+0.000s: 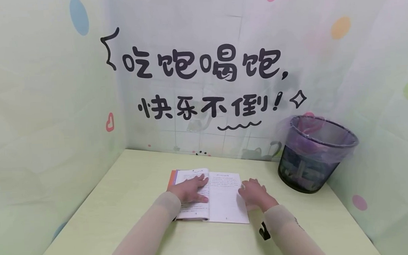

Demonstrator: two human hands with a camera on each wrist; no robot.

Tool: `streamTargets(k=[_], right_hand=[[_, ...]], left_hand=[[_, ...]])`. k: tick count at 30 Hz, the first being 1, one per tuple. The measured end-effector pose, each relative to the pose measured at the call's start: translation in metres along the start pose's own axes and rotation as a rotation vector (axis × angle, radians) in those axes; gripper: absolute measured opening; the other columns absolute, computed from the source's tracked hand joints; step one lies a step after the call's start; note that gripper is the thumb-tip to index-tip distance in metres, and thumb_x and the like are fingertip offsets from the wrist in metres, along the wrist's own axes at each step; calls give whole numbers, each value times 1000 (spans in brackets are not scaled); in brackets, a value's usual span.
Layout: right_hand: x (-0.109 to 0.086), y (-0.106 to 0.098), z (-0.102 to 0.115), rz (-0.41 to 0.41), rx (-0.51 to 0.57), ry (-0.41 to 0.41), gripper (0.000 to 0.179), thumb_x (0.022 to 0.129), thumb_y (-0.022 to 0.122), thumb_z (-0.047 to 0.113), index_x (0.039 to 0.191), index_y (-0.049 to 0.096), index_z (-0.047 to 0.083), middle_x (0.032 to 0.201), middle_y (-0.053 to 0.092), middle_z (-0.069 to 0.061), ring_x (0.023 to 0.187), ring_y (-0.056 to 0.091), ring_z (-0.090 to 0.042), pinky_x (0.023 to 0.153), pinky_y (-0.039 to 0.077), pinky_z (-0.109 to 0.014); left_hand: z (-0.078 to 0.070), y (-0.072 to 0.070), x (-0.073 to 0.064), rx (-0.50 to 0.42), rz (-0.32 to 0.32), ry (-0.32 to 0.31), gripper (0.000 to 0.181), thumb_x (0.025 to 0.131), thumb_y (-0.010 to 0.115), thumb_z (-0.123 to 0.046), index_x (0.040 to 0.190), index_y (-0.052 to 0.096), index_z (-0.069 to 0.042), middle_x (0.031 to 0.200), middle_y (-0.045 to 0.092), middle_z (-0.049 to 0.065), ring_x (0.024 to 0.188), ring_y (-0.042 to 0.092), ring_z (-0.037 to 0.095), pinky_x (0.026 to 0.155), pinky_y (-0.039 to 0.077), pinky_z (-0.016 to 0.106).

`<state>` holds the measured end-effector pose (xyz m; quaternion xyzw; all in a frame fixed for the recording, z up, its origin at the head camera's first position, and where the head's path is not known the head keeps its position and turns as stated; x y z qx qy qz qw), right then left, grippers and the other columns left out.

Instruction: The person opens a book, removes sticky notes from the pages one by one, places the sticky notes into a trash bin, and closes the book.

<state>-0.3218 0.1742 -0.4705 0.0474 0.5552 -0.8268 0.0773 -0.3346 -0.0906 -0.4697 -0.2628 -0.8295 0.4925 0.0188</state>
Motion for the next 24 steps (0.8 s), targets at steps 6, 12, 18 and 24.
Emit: streamTargets(k=[6, 12, 18, 24], right_hand=[[-2, 7, -6, 29, -24, 15, 43, 110, 56, 28, 136, 70, -3, 171, 37, -36, 164, 18, -61, 129, 15, -84], [-1, 8, -5, 18, 41, 2, 39, 108, 55, 25, 126, 69, -7, 170, 37, -37, 163, 26, -58, 128, 24, -81], [3, 6, -4, -6, 183, -19, 50, 109, 57, 23, 145, 59, -11, 165, 47, -35, 158, 40, -54, 130, 33, -69], [-3, 0, 13, 3, 333, -57, 60, 112, 58, 32, 162, 48, -1, 163, 53, -30, 153, 49, -51, 126, 41, -67]], left_hand=[[0, 0, -2, 8, 8, -11, 95, 95, 82, -49, 174, 34, -25, 186, 19, 1, 172, 20, 37, 139, 21, 59], [-1, -1, -1, 8, 5, 20, 95, 96, 83, -46, 174, 35, -21, 186, 20, 4, 172, 19, 38, 139, 22, 59], [1, -1, 2, 11, 5, 10, 96, 95, 83, -49, 174, 34, -23, 186, 19, 2, 172, 18, 36, 139, 22, 58], [1, 0, 3, 6, 10, -3, 96, 95, 82, -51, 174, 34, -25, 186, 19, 1, 172, 19, 35, 139, 21, 58]])
Point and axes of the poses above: each hand's wrist, its own x-axis towards the middle knuckle, its own y-axis out of the palm, z = x × y, the point moved 3 cm from there along x, towards the middle knuckle
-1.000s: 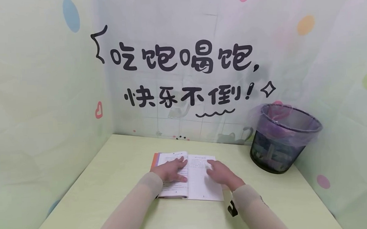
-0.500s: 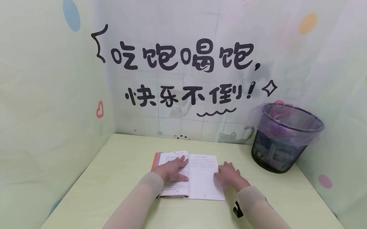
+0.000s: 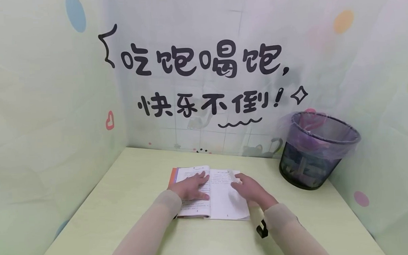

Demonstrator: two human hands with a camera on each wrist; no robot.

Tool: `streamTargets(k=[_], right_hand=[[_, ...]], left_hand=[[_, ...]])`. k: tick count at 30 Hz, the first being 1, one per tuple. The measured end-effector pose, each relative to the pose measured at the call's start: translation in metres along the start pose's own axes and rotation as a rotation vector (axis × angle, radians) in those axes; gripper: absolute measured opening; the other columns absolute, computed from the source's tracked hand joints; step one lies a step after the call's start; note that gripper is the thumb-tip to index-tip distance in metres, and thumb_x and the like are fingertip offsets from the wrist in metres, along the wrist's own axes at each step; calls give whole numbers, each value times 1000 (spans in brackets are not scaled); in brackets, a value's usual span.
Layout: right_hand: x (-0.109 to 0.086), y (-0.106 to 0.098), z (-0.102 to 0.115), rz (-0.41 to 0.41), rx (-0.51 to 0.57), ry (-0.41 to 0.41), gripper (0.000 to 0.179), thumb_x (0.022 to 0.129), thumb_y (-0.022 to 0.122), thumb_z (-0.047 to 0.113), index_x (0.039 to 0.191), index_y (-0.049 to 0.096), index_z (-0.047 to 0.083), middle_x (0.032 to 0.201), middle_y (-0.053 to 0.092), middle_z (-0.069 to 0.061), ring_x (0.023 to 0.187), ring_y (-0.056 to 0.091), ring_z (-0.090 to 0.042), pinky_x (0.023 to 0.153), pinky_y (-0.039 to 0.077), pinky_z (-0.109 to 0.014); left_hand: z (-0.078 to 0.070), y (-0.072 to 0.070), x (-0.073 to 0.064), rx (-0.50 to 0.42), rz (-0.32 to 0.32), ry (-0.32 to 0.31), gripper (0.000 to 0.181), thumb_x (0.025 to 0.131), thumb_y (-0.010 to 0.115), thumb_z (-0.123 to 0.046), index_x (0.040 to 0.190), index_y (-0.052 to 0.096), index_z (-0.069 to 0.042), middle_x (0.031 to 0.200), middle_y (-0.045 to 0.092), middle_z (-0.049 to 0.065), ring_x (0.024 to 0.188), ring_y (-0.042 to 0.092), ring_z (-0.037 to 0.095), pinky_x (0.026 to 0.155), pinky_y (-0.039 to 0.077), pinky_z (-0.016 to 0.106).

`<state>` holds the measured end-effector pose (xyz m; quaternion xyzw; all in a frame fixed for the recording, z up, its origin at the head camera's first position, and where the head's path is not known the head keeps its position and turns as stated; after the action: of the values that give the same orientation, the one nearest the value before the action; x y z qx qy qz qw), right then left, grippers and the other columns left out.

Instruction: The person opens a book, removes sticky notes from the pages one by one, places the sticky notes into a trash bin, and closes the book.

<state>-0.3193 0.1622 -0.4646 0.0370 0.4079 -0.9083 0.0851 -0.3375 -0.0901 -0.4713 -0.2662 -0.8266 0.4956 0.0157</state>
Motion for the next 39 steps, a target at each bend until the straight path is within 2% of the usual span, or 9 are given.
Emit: streamTargets(k=[5, 7, 14, 18, 21, 26, 33, 37, 39], right_hand=[[-3, 2, 20, 33, 143, -28, 61, 113, 59, 41, 165, 48, 12, 163, 55, -25, 151, 54, -46, 120, 49, -65], [-4, 3, 24, 41, 209, -47, 60, 114, 56, 43, 166, 48, 12, 162, 58, -22, 148, 58, -43, 119, 52, -63], [-2, 5, 23, 70, 512, -90, 58, 120, 36, 42, 158, 57, 3, 154, 65, -20, 139, 66, -37, 118, 55, -55], [0, 11, 12, 118, 621, -65, 51, 120, 40, 32, 156, 57, 1, 154, 66, -20, 141, 66, -36, 118, 56, -52], [0, 15, 5, 136, 626, -38, 45, 116, 49, 21, 156, 59, 1, 154, 66, -20, 140, 67, -35, 116, 57, -51], [-2, 18, -4, 106, 527, -57, 44, 113, 54, 11, 155, 59, -2, 148, 69, -19, 127, 71, -26, 105, 64, -44], [-6, 18, -11, 121, 487, -138, 35, 108, 54, 6, 138, 64, -11, 115, 76, -16, 95, 71, -15, 83, 61, -29], [-7, 21, -11, 139, 495, -162, 38, 111, 51, 7, 143, 60, -11, 116, 76, -19, 97, 74, -18, 86, 64, -35], [-8, 24, -8, 122, 454, -157, 37, 109, 54, 6, 143, 62, -7, 122, 76, -18, 105, 74, -21, 96, 64, -41]], left_hand=[[2, 1, 1, -6, -1, 3, 96, 95, 82, -51, 174, 34, -25, 186, 19, 1, 172, 18, 35, 139, 22, 58], [2, 1, 2, -5, -1, 1, 97, 95, 82, -52, 174, 34, -26, 186, 19, 0, 172, 18, 35, 139, 22, 58], [2, 2, 4, 6, 1, 9, 96, 95, 82, -51, 174, 33, -25, 186, 20, 1, 172, 19, 34, 139, 23, 57], [2, 3, 4, 5, 5, 6, 96, 95, 82, -51, 174, 33, -26, 186, 20, 0, 173, 18, 33, 139, 24, 58], [2, 3, 3, 4, 7, 7, 95, 96, 81, -52, 174, 33, -26, 186, 20, 1, 173, 18, 33, 139, 23, 58], [2, 3, 2, -1, 9, 17, 95, 96, 82, -49, 174, 33, -25, 186, 20, 2, 173, 17, 34, 139, 23, 59], [1, 4, 2, -13, 11, 41, 96, 97, 81, -48, 175, 32, -21, 186, 18, 5, 173, 17, 35, 139, 21, 58], [3, 5, 3, -16, 11, 38, 96, 97, 81, -49, 175, 32, -22, 186, 18, 4, 173, 16, 34, 140, 21, 57], [4, 6, 4, -15, 12, 30, 96, 97, 81, -50, 175, 31, -24, 186, 18, 3, 173, 16, 33, 139, 21, 57]])
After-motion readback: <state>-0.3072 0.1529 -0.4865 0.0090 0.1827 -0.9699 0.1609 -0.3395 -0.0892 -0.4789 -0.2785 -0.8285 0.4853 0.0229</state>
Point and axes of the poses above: each hand's wrist, its own x-axis towards the middle knuckle, its own y-axis out of the palm, z = x × y, the point moved 3 cm from there along x, towards the middle knuckle
